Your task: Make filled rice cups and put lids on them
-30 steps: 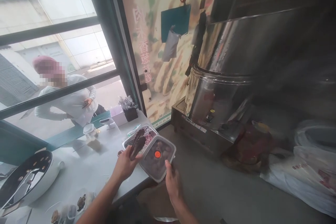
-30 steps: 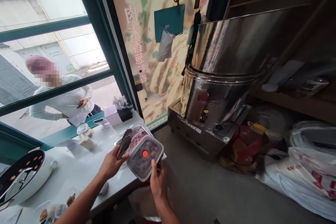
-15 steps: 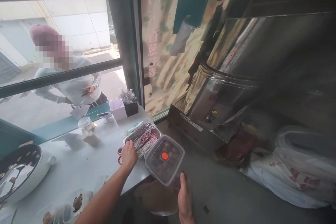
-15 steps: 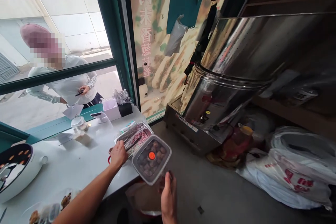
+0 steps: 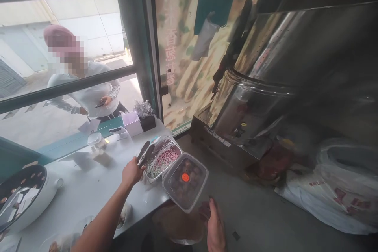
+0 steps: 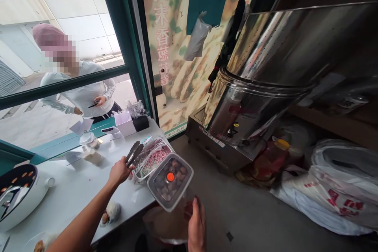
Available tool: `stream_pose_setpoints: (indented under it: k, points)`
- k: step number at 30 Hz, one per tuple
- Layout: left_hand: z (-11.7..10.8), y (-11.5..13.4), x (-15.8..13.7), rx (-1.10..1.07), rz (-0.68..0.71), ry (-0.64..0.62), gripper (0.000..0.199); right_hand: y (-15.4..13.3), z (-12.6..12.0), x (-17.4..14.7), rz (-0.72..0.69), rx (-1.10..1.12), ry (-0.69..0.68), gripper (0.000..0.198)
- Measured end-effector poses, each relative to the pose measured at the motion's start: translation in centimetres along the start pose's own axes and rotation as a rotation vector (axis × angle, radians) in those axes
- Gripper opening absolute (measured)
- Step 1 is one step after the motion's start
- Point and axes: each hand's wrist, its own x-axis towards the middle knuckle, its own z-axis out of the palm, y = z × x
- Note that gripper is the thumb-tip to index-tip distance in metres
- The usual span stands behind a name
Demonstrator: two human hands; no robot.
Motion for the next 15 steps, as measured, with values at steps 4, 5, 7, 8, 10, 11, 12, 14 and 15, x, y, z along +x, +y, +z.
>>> stream_pose_setpoints:
  k: [4,5,7,8,10,11,12,14,15]
  points:
    - [-3.0,2.2,-1.5,0.280,0.205,0.032,0.050,0.2,-0.9,0.3,0.072,0.037,0.008,0.090]
    - [-3.4,3.3,-1.5,0.371,0.263,0.006,0.050,0.2,-1.0,0.2,0.088,0.045,0.006,0.088]
    - [-3.4,5.8,-0.7,0.488,0.334,-0.085,0.045,0.2,-1.2,-0.2,0.118,0.058,-0.002,0.081]
    - [-3.0,7.1,0.0,0.516,0.346,-0.132,0.040,0.1,-1.3,-0.4,0.128,0.063,-0.006,0.079]
    - [-1.6,9.4,1.4,0.565,0.329,-0.196,0.030,0.0,-1.4,-0.8,0.139,0.074,-0.015,0.078]
    - [-0.9,10.3,2.1,0.590,0.311,-0.214,0.027,0.0,-1.5,-1.0,0.140,0.078,-0.016,0.078]
    - [-0.2,11.0,2.8,0.608,0.293,-0.222,0.025,0.1,-1.6,-1.2,0.142,0.081,-0.017,0.079]
    - [1.0,11.6,3.7,0.610,0.289,-0.217,0.027,0.3,-2.0,-1.4,0.148,0.092,-0.025,0.079]
    - [1.4,11.6,4.0,0.599,0.304,-0.213,0.028,0.5,-2.2,-1.5,0.150,0.104,-0.025,0.078]
